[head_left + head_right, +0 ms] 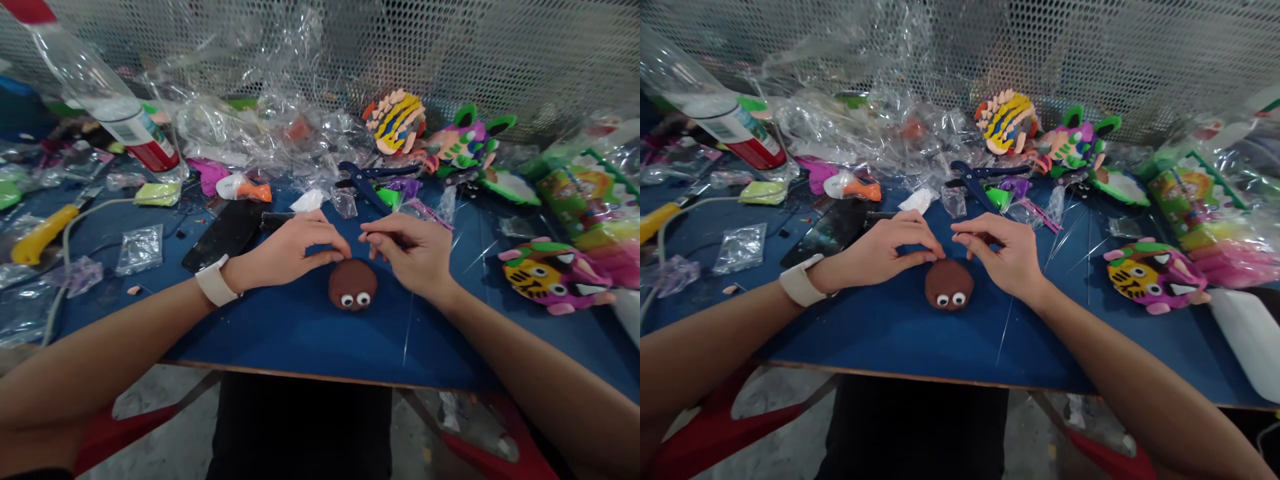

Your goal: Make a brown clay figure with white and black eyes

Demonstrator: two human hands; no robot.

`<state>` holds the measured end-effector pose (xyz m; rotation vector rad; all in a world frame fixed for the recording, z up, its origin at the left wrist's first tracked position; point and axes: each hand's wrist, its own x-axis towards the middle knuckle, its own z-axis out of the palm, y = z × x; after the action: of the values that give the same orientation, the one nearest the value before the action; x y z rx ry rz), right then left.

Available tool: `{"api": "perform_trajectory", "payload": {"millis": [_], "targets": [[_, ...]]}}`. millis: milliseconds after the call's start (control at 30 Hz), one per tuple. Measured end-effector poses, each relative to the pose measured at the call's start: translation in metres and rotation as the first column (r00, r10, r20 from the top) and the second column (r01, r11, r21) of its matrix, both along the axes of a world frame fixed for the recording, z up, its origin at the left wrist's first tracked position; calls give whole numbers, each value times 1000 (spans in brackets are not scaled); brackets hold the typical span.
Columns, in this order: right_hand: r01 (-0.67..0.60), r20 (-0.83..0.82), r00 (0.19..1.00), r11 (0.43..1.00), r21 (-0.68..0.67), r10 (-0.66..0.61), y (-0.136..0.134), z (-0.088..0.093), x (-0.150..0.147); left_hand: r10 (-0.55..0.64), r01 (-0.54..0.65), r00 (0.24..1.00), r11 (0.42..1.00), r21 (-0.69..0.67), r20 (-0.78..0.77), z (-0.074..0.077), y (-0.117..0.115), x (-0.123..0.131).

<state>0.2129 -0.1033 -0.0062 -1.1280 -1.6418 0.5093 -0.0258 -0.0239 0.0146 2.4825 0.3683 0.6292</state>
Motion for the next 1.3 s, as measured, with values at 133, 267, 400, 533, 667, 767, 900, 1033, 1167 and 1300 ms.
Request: {"api": "perform_trajectory", "payload": {"millis": [133, 267, 400, 533, 667, 767, 900, 1033, 1167, 1300], "targets": [[-57, -22, 998, 996, -74, 55, -1, -3, -2, 103, -75, 986, 977, 200, -134, -10, 2, 0], [-95, -62, 994, 988, -118, 88, -1, -3, -5, 228, -196, 972, 927, 320, -63, -10, -1, 0], [-105, -60, 994, 980, -172, 96, -2, -4, -6, 244, -250, 968, 897, 363, 62, -3, -8, -1], [-95, 19, 995, 984, -149, 99, -5, -6, -7, 204, -219, 976, 868, 445, 83, -3, -13, 0], [-99, 73, 991, 987, -125, 108, -8, -6, -9, 161, -191, 982, 849, 492, 102, -8, -14, 1], [-109, 42, 993, 986, -124, 115, -9, -5, -12, 174, -217, 976, 845, 489, 134, -8, -14, 1], [-122, -48, 992, 986, -110, 117, -9, -2, -14, 182, -220, 975, 864, 452, 126, -7, -15, 1], [-92, -71, 994, 989, -114, 84, -8, -1, -13, 189, -205, 979, 880, 428, 78, -7, -17, 2], [-101, -92, 992, 988, -117, 90, -7, -1, -12, 185, -226, 974, 869, 439, 135, -9, -15, 1], [-186, -169, 972, 974, -129, 164, -5, -2, -12, 149, -232, 967, 848, 477, 205, -10, -12, 0]]}}
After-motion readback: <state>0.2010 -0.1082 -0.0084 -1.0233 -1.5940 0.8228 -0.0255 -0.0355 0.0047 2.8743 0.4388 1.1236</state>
